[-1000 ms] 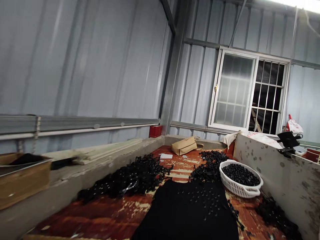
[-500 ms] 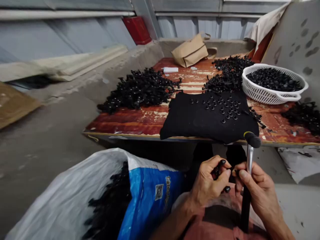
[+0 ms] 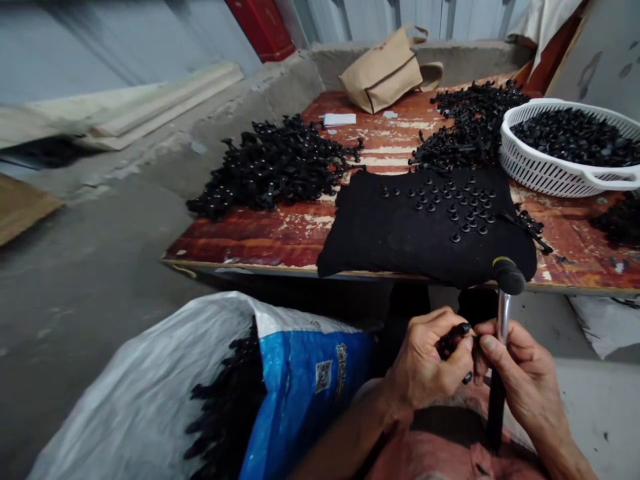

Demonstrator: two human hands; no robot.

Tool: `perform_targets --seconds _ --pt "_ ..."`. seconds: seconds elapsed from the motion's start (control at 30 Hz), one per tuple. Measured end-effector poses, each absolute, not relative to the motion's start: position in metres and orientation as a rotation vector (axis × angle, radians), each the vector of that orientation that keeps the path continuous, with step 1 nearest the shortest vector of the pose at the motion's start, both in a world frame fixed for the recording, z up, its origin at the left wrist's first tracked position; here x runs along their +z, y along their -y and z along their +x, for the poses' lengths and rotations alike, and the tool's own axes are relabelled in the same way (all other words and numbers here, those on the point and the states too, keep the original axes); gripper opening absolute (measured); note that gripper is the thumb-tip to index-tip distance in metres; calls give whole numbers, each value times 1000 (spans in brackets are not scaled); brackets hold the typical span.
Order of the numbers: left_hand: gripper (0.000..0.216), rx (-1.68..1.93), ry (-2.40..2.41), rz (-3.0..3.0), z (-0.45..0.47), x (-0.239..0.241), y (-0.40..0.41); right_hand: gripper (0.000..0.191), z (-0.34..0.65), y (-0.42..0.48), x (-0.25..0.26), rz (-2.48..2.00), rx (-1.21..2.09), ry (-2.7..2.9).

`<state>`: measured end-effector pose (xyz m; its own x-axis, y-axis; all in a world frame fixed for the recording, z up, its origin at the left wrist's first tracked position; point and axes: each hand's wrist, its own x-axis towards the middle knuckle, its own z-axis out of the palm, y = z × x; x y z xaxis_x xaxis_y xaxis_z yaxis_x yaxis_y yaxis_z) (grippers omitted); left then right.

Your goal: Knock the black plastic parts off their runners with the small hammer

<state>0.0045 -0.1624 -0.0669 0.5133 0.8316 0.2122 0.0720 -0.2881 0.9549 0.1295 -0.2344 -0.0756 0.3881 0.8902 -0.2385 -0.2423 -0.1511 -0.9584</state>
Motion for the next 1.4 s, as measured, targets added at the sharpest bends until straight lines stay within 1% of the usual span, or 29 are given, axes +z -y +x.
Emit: perform_targets --seconds 0.13,0.23,0.43,0.53,0.77,0.97,1.13,1.2,1.3,1.4 --pt "10 717 -749 1547 -1 -62 160 26 130 240 -78 -1346 1177 649" --pt "13 667 -733 1467 -4 -59 160 27 131 242 -78 -1320 1197 649" --pt "5 831 -759 1804 -4 -53 163 28 121 235 -69 -1274 1167 579" --pt "12 828 -801 1941 -5 -40 155 29 115 223 -62 -1231 1168 579" --pt "14 791 -778 2130 -8 0 115 29 108 181 -41 -1094 1177 616" --pt "13 613 -699 2258 -5 13 75 29 109 152 -34 -1072 1187 663" --pt "19 491 -590 2318 -6 18 57 30 112 142 -34 -1100 1195 705" --pt "20 493 -653 2331 -8 20 46 31 115 144 -32 -1134 1175 726" --pt "20 505 -879 2372 -11 18 22 33 122 153 -33 -1209 1110 737" --pt "19 418 -997 2408 -11 12 -3 26 128 166 -43 -1259 1033 694"
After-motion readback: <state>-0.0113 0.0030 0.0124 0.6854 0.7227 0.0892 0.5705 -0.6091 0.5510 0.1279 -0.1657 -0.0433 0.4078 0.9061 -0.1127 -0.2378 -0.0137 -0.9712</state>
